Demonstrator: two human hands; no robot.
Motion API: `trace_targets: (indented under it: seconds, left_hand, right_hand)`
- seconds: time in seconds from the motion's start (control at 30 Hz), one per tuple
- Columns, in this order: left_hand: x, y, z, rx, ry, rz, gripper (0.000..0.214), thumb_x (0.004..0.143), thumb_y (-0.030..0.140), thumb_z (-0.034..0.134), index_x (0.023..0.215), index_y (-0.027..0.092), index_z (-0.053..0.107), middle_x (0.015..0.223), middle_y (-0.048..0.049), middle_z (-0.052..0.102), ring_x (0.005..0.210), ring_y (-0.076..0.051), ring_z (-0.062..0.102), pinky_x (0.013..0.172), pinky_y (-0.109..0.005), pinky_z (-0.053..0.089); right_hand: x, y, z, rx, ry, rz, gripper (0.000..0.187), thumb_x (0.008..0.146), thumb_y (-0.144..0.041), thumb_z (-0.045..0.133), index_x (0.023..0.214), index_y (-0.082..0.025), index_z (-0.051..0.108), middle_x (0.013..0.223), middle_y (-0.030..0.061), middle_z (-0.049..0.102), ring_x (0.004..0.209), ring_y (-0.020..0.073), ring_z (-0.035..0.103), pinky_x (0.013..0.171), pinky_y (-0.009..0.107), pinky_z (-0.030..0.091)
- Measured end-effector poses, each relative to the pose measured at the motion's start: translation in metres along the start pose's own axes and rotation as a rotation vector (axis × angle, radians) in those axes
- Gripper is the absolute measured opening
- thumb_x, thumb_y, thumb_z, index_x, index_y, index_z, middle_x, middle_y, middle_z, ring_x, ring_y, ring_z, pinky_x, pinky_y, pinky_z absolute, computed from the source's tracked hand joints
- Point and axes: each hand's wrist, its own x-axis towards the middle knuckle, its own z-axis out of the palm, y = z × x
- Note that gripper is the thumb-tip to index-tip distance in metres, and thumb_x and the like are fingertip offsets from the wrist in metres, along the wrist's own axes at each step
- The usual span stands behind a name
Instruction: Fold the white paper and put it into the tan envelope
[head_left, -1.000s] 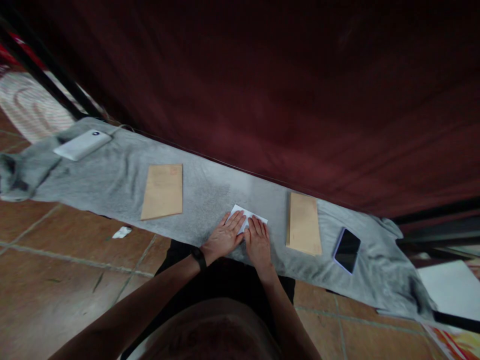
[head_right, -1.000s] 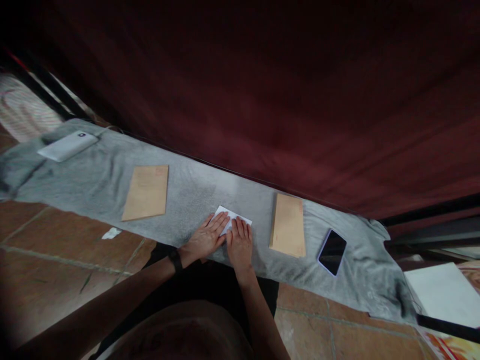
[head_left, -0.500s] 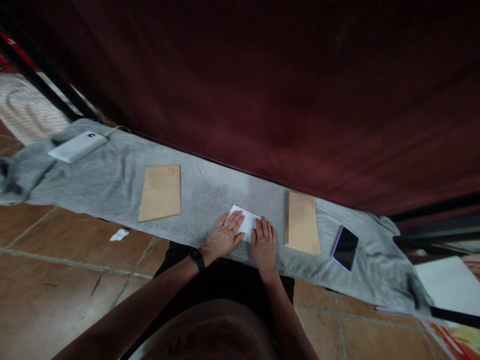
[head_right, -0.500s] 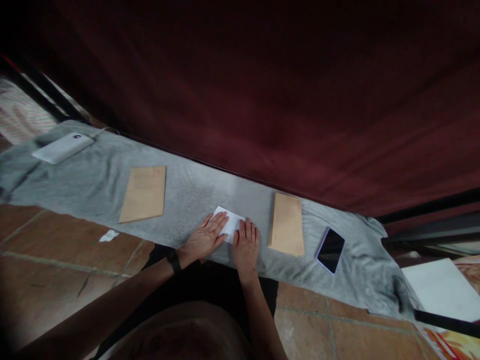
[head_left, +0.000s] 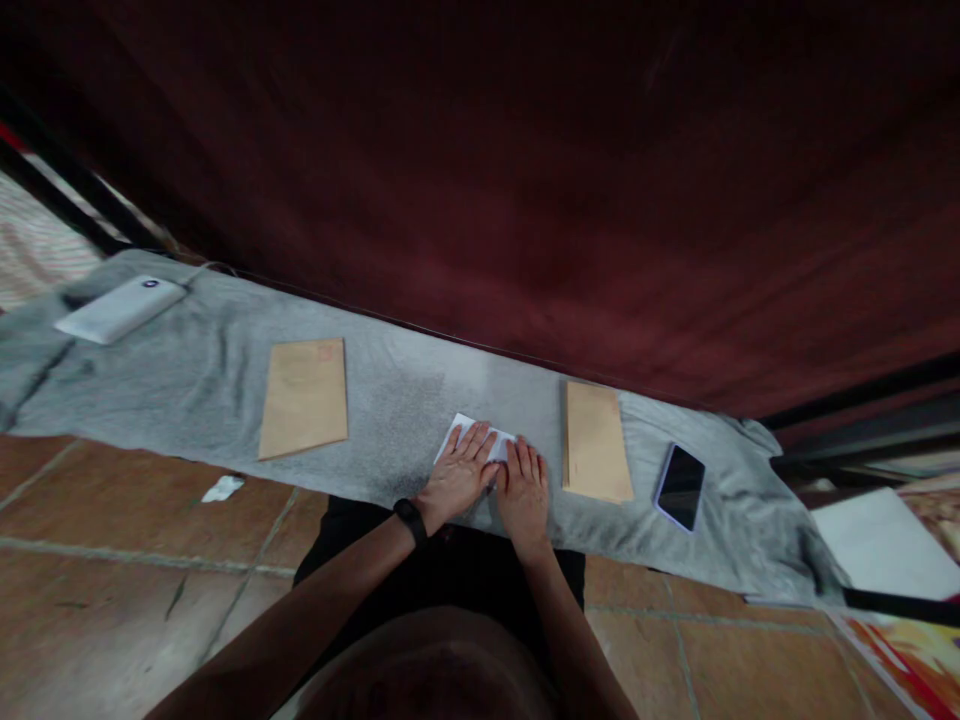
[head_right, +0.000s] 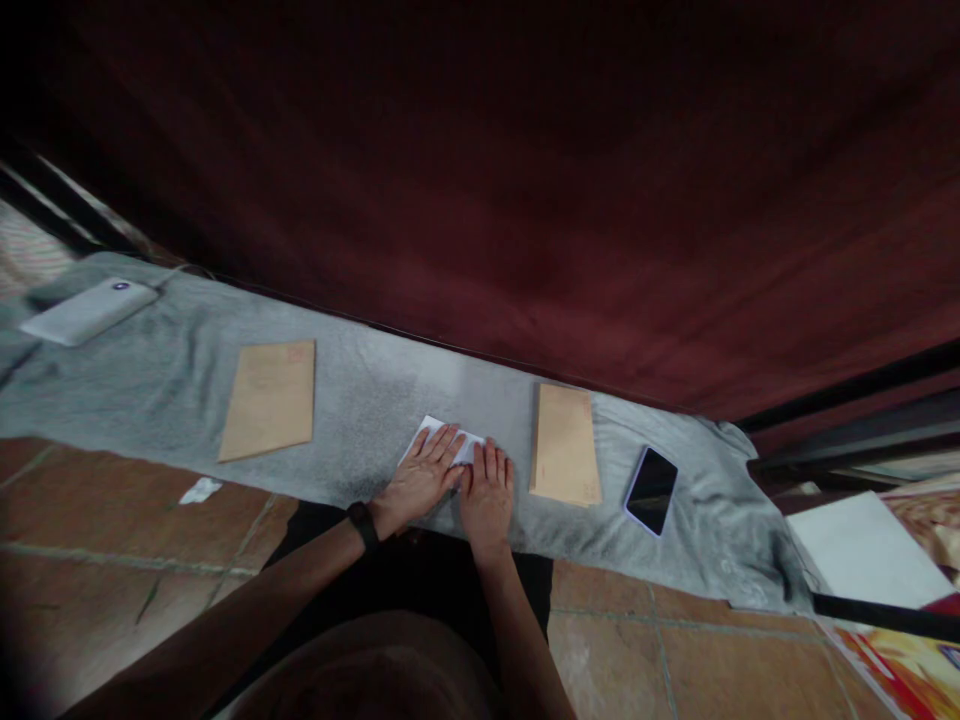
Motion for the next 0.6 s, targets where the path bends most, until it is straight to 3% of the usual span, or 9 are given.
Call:
trace_targets:
  seconds: [0.17,0.37,0.6]
  left_hand:
    - [0.000,-0.016,0.003,0.013,0.023,-0.069,0.058,0.104,0.038,0.031,0.152,0.008,0.043,0.157,-0.0169,0.041,0.151,-0.028,0.032,0.124,-0.052,0.023]
    - [-0.016,-0.037,-0.005,0.039,0.084,-0.145,0.060,0.103,0.040,0.032,0.152,0.005,0.042,0.157,-0.0186,0.042,0.148,-0.031,0.037,0.121,-0.050,0.028]
    - [-0.017,-0.043,-0.012,-0.138,0.195,-0.268,0.056,0.101,0.040,0.039,0.150,0.015,0.044,0.130,-0.0149,0.066,0.118,-0.030,0.062,0.098,-0.045,0.051]
  right_hand:
    - [-0.001,0.001,0.000,0.003,0.017,0.012,0.047,0.105,-0.027,0.038,0.149,-0.014,0.048,0.154,0.0173,0.049,0.142,0.0279,0.044,0.116,0.051,0.032]
    - [-0.003,0.001,-0.003,-0.011,0.015,0.028,0.047,0.105,-0.026,0.039,0.149,-0.012,0.048,0.153,0.0172,0.050,0.142,0.0275,0.045,0.117,0.051,0.031]
    - [-0.004,-0.001,-0.005,-0.010,0.014,0.056,0.046,0.104,-0.026,0.042,0.148,-0.013,0.049,0.153,0.0155,0.050,0.143,0.0273,0.043,0.118,0.050,0.031]
